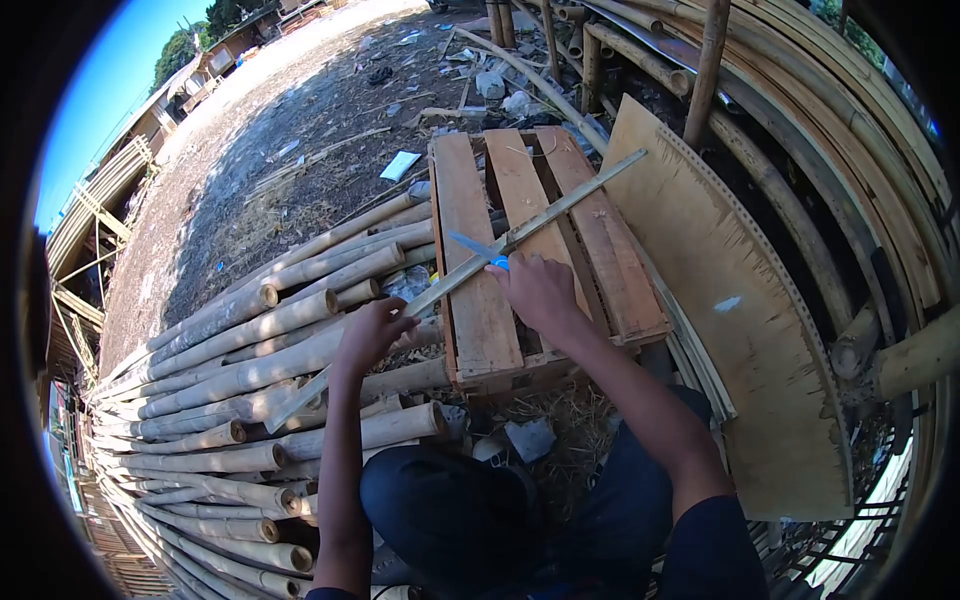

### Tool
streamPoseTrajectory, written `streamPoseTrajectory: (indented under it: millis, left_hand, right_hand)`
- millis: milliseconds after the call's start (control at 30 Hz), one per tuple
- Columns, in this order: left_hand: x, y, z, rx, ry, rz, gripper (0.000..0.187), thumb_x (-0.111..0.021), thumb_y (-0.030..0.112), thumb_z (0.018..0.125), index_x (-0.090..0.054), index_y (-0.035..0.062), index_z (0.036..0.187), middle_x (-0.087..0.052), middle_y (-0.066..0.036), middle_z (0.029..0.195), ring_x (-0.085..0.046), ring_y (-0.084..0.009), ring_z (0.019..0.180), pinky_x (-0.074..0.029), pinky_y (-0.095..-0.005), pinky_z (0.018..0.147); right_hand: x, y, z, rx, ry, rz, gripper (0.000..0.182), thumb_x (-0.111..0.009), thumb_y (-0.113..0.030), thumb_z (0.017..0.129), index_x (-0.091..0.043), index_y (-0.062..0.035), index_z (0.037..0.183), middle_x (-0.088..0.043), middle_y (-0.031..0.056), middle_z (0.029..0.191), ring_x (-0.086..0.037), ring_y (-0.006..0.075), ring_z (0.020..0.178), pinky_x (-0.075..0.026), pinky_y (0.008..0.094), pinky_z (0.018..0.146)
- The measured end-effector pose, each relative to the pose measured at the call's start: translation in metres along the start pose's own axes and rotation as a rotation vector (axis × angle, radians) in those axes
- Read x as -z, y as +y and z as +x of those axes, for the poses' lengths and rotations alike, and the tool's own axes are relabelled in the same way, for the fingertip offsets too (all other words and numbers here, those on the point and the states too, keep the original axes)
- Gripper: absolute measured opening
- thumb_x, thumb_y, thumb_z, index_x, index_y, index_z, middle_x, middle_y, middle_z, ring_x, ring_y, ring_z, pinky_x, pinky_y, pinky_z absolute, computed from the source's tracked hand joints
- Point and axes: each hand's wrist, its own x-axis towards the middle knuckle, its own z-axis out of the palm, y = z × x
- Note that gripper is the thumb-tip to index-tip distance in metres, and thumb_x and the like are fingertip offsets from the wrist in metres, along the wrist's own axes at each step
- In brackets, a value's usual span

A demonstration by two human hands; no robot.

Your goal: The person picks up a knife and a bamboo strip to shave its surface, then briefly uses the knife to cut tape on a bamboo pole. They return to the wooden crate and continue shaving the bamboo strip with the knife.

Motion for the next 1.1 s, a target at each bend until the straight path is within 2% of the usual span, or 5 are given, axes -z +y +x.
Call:
streamPoseTrajectory:
  millis: [167, 400, 567, 700, 1100]
  left_hand:
    - [0.005, 0.009, -0.014, 0.002, 0.010, 0.087, 0.039, -0.068, 0.038, 0.086, -0.068, 0.0014, 0.101, -0.067, -0.016, 0.075, -0.067, -0.0297, 0.071, -0.048, -0.0400, 0.066]
    - [0.001, 0.007, -0.010, 0.023, 0.001, 0.042, 0.041, -0.069, 0.038, 0.085, -0.067, 0.0012, 0.102, -0.066, -0.017, 0.074, -0.066, -0.0295, 0.072, -0.047, -0.0405, 0.067]
    - [0.006, 0.016, -0.015, 0.074, -0.070, -0.056, 0.037, -0.068, 0.036, 0.085, -0.069, 0.0010, 0.096, -0.066, -0.019, 0.073, -0.066, -0.0330, 0.070, -0.049, -0.0431, 0.068]
    - [0.005, 0.027, -0.007, 0.100, -0.099, -0.159, 0.037, -0.068, 0.034, 0.086, -0.069, -0.0013, 0.095, -0.065, -0.018, 0.071, -0.066, -0.0308, 0.067, -0.049, -0.0415, 0.067]
    - [0.010, 0.049, -0.014, 0.118, -0.023, -0.004, 0.039, -0.067, 0.037, 0.086, -0.072, 0.0031, 0.104, -0.069, -0.023, 0.090, -0.068, -0.0377, 0.086, -0.051, -0.0459, 0.078]
  right_hand:
    - [0.024, 0.011, -0.011, -0.033, -0.140, 0.312, 0.031, -0.058, -0.032, 0.096, -0.061, -0.0026, 0.088, -0.064, 0.0169, 0.068, -0.067, 0.0354, 0.072, -0.052, 0.0498, 0.061]
    - [-0.001, 0.023, -0.019, 0.106, 0.144, -0.005, 0.016, -0.055, -0.010, 0.093, -0.057, 0.0002, 0.105, -0.063, 0.0160, 0.082, -0.064, 0.0360, 0.063, -0.052, 0.0453, 0.061]
    - [0.019, 0.009, -0.030, 0.567, 0.395, -0.021, 0.019, -0.056, -0.011, 0.090, -0.057, -0.0032, 0.107, -0.061, 0.0091, 0.071, -0.067, 0.0227, 0.057, -0.049, 0.0320, 0.045]
    - [-0.007, 0.056, -0.002, 0.133, 0.129, -0.381, 0.015, -0.057, -0.021, 0.093, -0.058, -0.0079, 0.100, -0.060, 0.0046, 0.059, -0.066, 0.0214, 0.053, -0.048, 0.0337, 0.043]
    - [0.009, 0.043, -0.004, 0.121, 0.159, -0.306, 0.017, -0.057, -0.021, 0.095, -0.057, -0.0048, 0.091, -0.060, 0.0088, 0.056, -0.065, 0.0282, 0.051, -0.049, 0.0401, 0.044]
